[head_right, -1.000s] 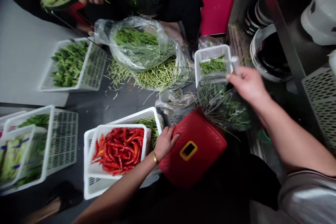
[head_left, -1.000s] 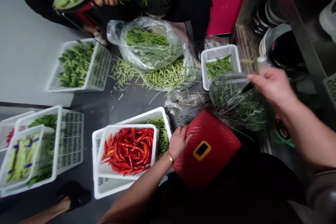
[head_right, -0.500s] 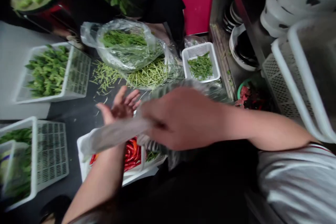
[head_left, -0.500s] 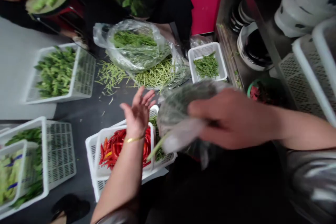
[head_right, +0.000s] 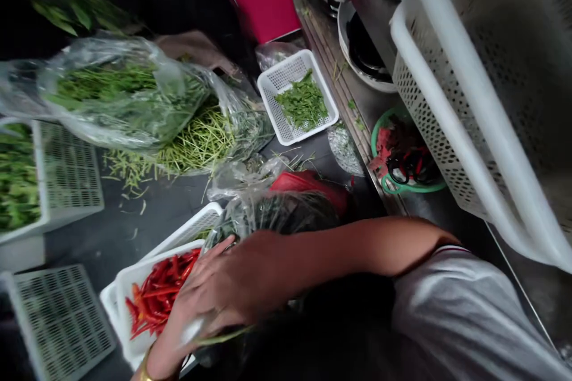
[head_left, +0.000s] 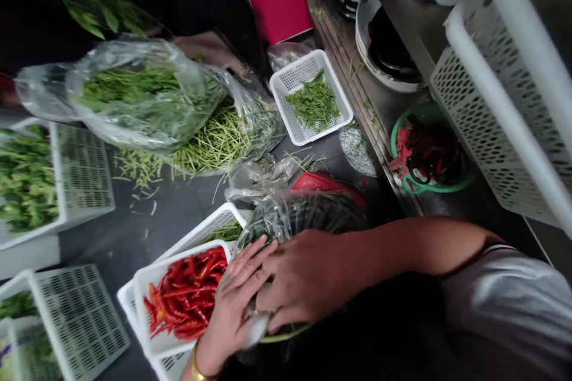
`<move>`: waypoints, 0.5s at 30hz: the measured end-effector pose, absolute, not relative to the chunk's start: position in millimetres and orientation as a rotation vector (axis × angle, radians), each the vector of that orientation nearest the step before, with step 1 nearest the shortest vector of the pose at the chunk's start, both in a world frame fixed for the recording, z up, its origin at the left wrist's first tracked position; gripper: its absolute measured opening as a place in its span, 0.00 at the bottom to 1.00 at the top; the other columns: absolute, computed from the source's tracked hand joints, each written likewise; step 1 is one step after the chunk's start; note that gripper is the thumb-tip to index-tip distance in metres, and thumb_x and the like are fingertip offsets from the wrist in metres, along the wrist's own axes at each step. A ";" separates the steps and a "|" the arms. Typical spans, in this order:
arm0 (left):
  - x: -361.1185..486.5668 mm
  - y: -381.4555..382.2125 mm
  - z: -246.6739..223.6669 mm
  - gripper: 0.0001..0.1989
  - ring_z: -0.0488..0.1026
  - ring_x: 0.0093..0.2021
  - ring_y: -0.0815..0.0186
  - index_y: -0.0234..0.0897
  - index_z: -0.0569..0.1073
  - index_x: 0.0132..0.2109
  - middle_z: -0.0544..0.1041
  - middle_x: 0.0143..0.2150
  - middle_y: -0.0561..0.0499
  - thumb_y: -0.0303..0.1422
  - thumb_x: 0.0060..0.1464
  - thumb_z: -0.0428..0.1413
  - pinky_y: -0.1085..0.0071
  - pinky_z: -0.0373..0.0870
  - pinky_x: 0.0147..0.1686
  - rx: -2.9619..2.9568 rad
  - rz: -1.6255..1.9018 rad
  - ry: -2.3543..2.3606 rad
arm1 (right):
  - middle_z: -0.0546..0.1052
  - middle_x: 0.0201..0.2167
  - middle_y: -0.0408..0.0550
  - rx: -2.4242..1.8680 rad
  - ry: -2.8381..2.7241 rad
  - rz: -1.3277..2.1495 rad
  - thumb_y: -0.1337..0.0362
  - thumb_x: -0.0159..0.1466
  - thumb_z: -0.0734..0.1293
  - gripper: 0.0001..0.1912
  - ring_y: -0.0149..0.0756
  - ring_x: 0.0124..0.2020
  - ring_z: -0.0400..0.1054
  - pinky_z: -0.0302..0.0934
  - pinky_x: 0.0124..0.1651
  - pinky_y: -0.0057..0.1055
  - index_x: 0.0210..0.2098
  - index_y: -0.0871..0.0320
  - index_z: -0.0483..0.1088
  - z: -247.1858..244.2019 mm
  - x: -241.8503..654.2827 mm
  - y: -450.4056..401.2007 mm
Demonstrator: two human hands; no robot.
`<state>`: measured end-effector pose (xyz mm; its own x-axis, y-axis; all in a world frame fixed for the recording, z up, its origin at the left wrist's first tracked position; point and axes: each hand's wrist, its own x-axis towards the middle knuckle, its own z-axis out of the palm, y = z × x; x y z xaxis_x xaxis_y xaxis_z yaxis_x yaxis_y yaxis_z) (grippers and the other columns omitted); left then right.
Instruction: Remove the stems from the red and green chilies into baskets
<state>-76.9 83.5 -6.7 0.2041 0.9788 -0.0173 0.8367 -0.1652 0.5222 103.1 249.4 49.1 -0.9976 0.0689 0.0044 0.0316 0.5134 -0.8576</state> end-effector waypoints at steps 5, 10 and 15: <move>-72.6 88.0 -3.6 0.27 0.62 0.66 0.53 0.45 0.65 0.65 0.73 0.60 0.43 0.48 0.64 0.47 0.52 0.61 0.62 2.128 0.465 1.660 | 0.79 0.34 0.46 -0.345 -2.499 1.601 0.56 0.68 0.63 0.18 0.29 0.31 0.73 0.65 0.35 0.25 0.53 0.56 0.72 -24.9 128.1 387.1; -68.5 82.6 -6.7 0.23 0.63 0.66 0.54 0.44 0.68 0.62 0.75 0.58 0.43 0.46 0.64 0.49 0.51 0.59 0.63 2.069 0.484 1.759 | 0.79 0.40 0.58 -1.183 -3.082 1.081 0.66 0.68 0.60 0.16 0.36 0.38 0.74 0.65 0.41 0.28 0.50 0.65 0.73 -182.6 62.4 460.2; -70.9 74.5 -8.6 0.24 0.65 0.64 0.52 0.48 0.71 0.60 0.78 0.54 0.44 0.51 0.62 0.49 0.48 0.61 0.63 1.954 0.431 1.785 | 0.73 0.53 0.65 -0.922 -3.384 0.985 0.72 0.64 0.61 0.15 0.50 0.54 0.67 0.59 0.55 0.41 0.44 0.66 0.77 -294.1 33.1 437.5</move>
<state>-70.9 74.5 -8.6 0.1109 0.9911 -0.0737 0.8484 -0.0558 0.5264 33.1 437.5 -294.1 -0.7569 0.3113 -0.5747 0.5711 0.7425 -0.3499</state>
